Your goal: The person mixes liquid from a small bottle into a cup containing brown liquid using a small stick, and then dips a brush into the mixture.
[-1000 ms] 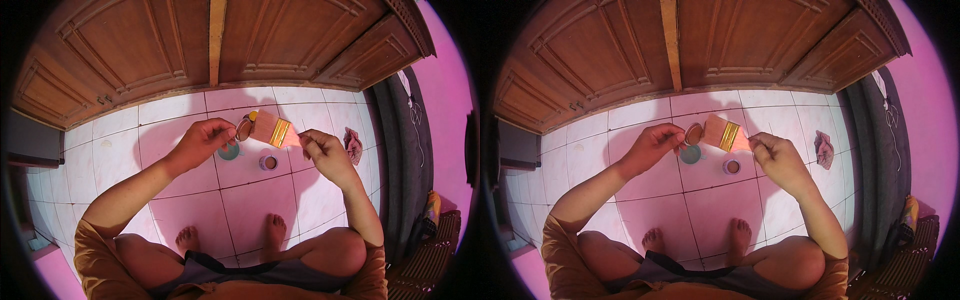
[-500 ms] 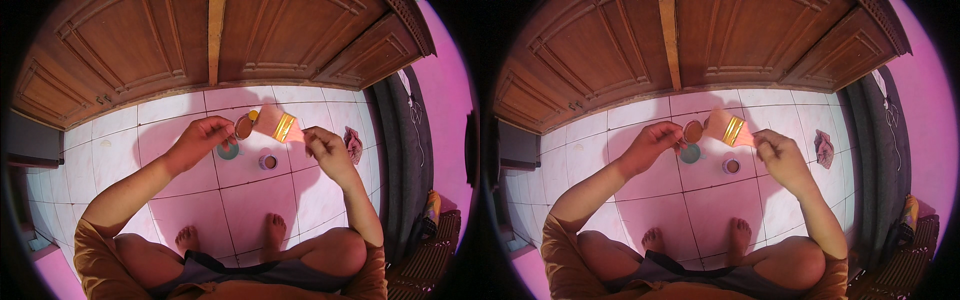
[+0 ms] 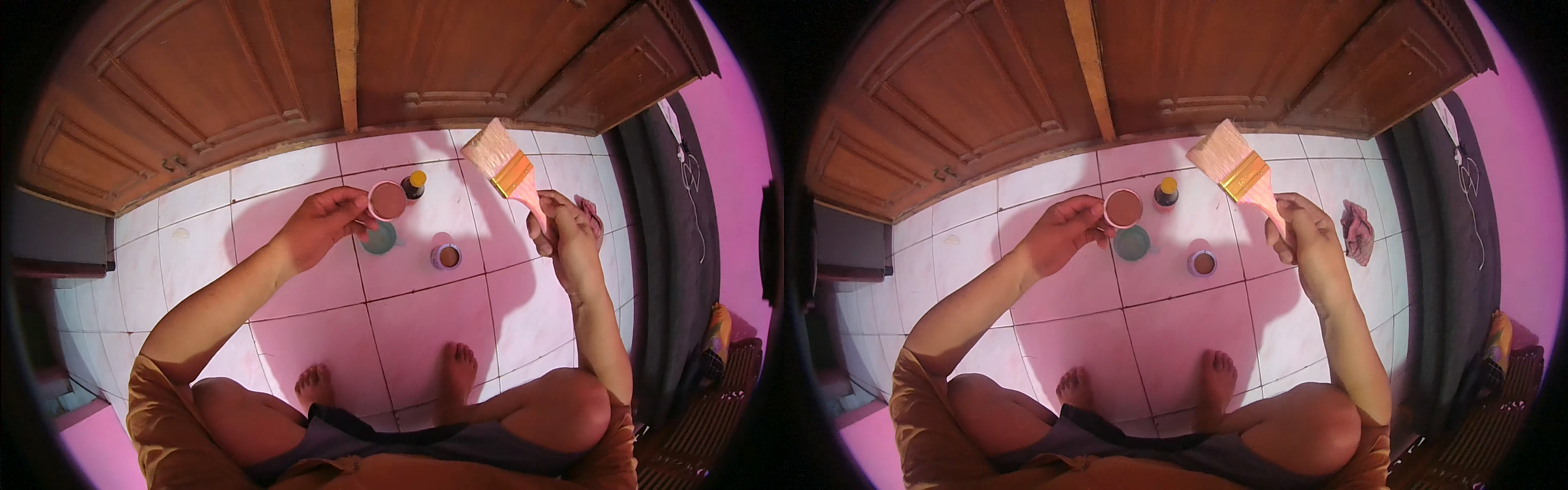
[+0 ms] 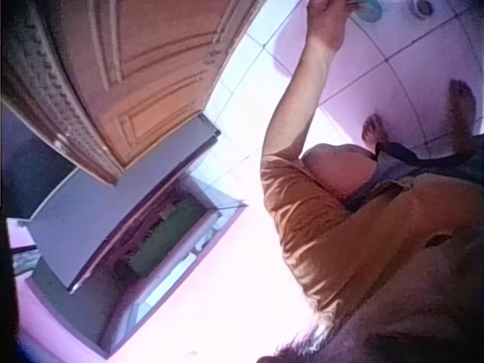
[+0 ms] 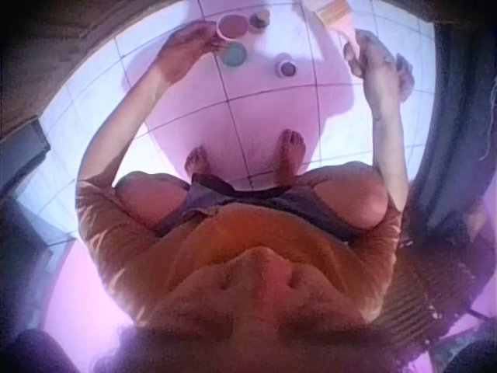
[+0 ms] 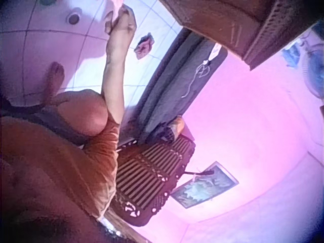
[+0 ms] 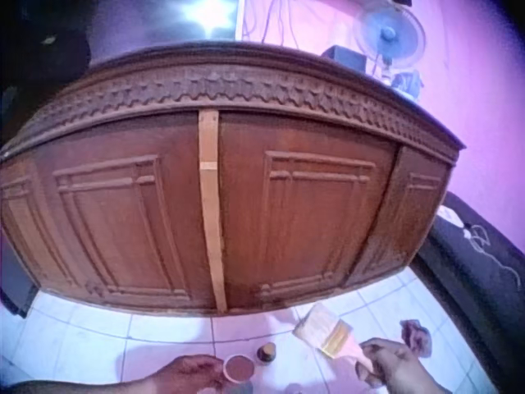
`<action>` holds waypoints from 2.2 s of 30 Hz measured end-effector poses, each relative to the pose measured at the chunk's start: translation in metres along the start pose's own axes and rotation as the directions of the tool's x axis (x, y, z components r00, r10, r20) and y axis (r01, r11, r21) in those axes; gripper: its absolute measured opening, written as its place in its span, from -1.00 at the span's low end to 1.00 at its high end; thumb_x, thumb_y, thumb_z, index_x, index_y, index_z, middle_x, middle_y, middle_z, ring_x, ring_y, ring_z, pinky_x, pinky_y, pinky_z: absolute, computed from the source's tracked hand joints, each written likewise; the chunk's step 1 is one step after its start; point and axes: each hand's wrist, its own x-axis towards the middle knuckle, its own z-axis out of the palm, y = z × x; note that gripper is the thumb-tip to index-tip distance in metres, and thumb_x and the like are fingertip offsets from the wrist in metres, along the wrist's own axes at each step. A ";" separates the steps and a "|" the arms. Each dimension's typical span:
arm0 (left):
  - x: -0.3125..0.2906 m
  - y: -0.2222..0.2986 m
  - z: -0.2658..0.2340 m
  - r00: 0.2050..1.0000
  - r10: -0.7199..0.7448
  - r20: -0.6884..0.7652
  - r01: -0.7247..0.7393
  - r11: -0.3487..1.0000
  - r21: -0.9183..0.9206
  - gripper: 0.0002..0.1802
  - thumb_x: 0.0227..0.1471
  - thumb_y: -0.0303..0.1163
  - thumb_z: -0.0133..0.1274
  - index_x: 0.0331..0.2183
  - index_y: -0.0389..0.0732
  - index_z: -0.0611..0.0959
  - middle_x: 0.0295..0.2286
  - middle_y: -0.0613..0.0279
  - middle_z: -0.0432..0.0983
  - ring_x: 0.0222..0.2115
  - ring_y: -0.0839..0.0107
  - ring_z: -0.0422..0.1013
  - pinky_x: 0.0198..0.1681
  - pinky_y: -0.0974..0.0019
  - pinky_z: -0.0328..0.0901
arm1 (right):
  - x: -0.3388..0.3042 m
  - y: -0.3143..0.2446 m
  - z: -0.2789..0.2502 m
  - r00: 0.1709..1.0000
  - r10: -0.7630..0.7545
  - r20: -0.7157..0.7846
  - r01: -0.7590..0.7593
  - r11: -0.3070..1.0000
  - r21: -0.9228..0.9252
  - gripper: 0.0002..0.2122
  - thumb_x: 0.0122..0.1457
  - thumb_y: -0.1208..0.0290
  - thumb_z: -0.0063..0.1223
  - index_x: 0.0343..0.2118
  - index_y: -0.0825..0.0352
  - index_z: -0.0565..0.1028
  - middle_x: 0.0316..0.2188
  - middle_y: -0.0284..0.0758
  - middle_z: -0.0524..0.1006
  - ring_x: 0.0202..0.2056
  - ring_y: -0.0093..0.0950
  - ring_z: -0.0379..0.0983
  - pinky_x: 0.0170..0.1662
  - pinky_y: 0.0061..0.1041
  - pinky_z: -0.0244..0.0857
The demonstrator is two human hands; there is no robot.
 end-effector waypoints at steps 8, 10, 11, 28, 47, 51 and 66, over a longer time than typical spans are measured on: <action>-0.008 -0.037 -0.003 0.985 -0.174 0.006 0.174 0.983 0.067 -0.75 0.40 -0.31 -0.03 -0.06 -0.27 0.60 -0.25 0.18 0.60 -0.23 0.37 0.54 -0.19 0.26 0.42 | 0.010 0.028 -0.023 1.000 0.004 -0.030 0.000 0.991 0.136 -0.73 0.34 0.31 -0.11 -0.08 0.36 0.54 -0.56 -0.44 0.47 -0.62 -0.69 0.15 -0.53 -0.66 0.00; -0.003 -0.041 0.002 0.978 -0.208 0.019 0.206 0.976 0.072 -0.74 0.40 -0.31 -0.02 -0.06 -0.27 0.60 -0.25 0.19 0.60 -0.24 0.37 0.54 -0.19 0.25 0.43 | 0.013 0.035 -0.030 0.999 0.002 -0.042 0.005 0.987 0.159 -0.73 0.35 0.31 -0.12 -0.07 0.36 0.53 -0.55 -0.44 0.48 -0.61 -0.70 0.15 -0.53 -0.66 0.00; 0.001 -0.043 0.005 0.975 -0.220 0.032 0.217 0.972 0.088 -0.74 0.40 -0.30 -0.02 -0.05 -0.28 0.60 -0.25 0.19 0.60 -0.23 0.37 0.54 -0.19 0.26 0.43 | 0.015 0.038 -0.032 0.999 -0.010 -0.049 0.020 0.980 0.196 -0.73 0.35 0.32 -0.13 -0.06 0.36 0.52 -0.55 -0.45 0.48 -0.61 -0.70 0.16 -0.53 -0.66 0.01; 0.085 -0.124 0.075 0.985 -0.122 -0.124 0.122 0.993 -0.006 -0.67 0.36 -0.23 0.06 -0.04 -0.30 0.60 -0.23 0.21 0.61 -0.22 0.43 0.54 -0.23 0.32 0.43 | 0.050 0.132 -0.076 0.998 -0.005 -0.057 0.024 0.939 0.343 -0.78 0.43 0.36 -0.18 -0.04 0.29 0.48 -0.38 -0.41 0.56 -0.46 -0.65 0.37 -0.37 -0.63 0.19; 0.188 -0.188 0.076 0.893 -0.271 -0.359 0.369 0.897 0.243 -0.68 0.33 -0.26 0.08 -0.02 -0.26 0.64 -0.27 0.22 0.66 -0.38 0.41 0.61 -0.43 0.38 0.40 | 0.060 0.172 -0.103 0.993 0.106 -0.057 -0.075 0.915 0.397 -0.79 0.45 0.38 -0.17 -0.02 0.29 0.48 -0.32 -0.38 0.58 -0.34 -0.59 0.42 -0.22 -0.57 0.27; 0.190 -0.192 0.070 0.882 -0.308 -0.356 0.406 0.880 0.245 -0.65 0.35 -0.27 0.03 0.02 -0.30 0.62 -0.25 0.16 0.66 -0.35 0.38 0.62 -0.42 0.35 0.44 | 0.062 0.175 -0.104 0.991 0.118 -0.059 -0.085 0.913 0.398 -0.79 0.45 0.39 -0.18 -0.02 0.30 0.47 -0.32 -0.38 0.58 -0.35 -0.59 0.43 -0.23 -0.59 0.28; 0.169 -0.174 0.082 0.856 -0.316 -0.410 0.439 0.863 0.250 -0.44 0.33 -0.34 -0.24 0.26 -0.42 0.22 0.04 -0.14 0.48 -0.08 0.12 0.55 -0.17 0.16 0.54 | 0.069 0.205 -0.114 0.979 0.175 -0.105 -0.120 0.909 0.399 -0.82 0.45 0.37 -0.16 -0.04 0.27 0.48 -0.31 -0.40 0.58 -0.38 -0.58 0.41 -0.25 -0.58 0.27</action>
